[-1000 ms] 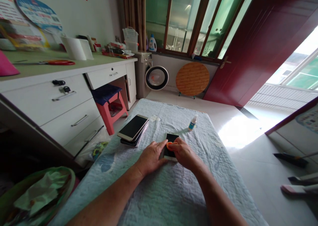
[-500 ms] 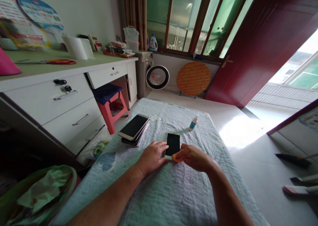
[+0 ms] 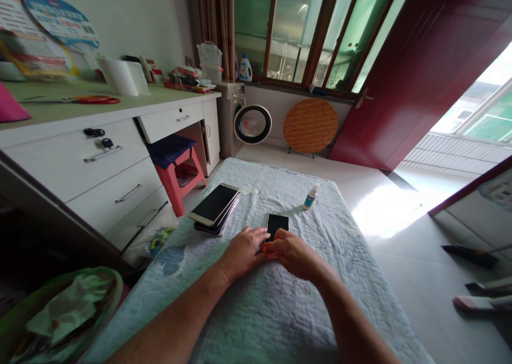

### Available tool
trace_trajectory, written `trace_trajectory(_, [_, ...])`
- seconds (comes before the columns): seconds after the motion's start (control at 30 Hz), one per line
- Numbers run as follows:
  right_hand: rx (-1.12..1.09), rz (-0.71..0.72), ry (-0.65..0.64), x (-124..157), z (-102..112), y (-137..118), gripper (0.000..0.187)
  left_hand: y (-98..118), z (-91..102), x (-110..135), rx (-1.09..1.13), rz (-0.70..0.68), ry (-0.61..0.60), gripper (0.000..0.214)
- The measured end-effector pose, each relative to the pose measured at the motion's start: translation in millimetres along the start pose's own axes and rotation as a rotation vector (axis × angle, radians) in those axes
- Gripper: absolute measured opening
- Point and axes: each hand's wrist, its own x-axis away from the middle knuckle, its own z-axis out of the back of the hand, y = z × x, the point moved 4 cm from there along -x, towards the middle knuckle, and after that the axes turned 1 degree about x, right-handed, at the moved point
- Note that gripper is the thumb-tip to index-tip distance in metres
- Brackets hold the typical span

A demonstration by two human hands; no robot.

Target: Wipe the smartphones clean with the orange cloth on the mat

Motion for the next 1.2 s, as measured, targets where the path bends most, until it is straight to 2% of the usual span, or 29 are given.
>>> trace_trajectory(0.3, [-0.077,-0.061,-0.128,16,22,22,0.041,3,2.5,0,-0.020,0.012,-0.012,0.046])
trace_trajectory(0.47, [-0.155,-0.149,-0.127,18,24,33,0.044,2,1.7,0,-0.017,0.009,-0.019,0.045])
trace_trajectory(0.57, [-0.093,-0.140,-0.040,13,22,39,0.035,4,3.2,0,-0.009,0.009,-0.016,0.044])
trace_trajectory(0.67, [-0.026,-0.176,0.126,7,20,51,0.029,6,4.9,0,-0.010,0.002,-0.013,0.045])
trace_trajectory(0.87, [0.135,-0.262,0.380,-8,10,72,0.026,5,4.3,0,-0.029,0.003,-0.030,0.050])
trace_trajectory(1.03, [0.209,-0.298,0.457,-18,5,78,0.025,5,3.7,0,-0.027,-0.013,-0.016,0.049])
trace_trajectory(1.2, [0.225,-0.223,0.421,-22,-1,64,0.027,5,3.5,0,-0.004,-0.012,-0.018,0.046])
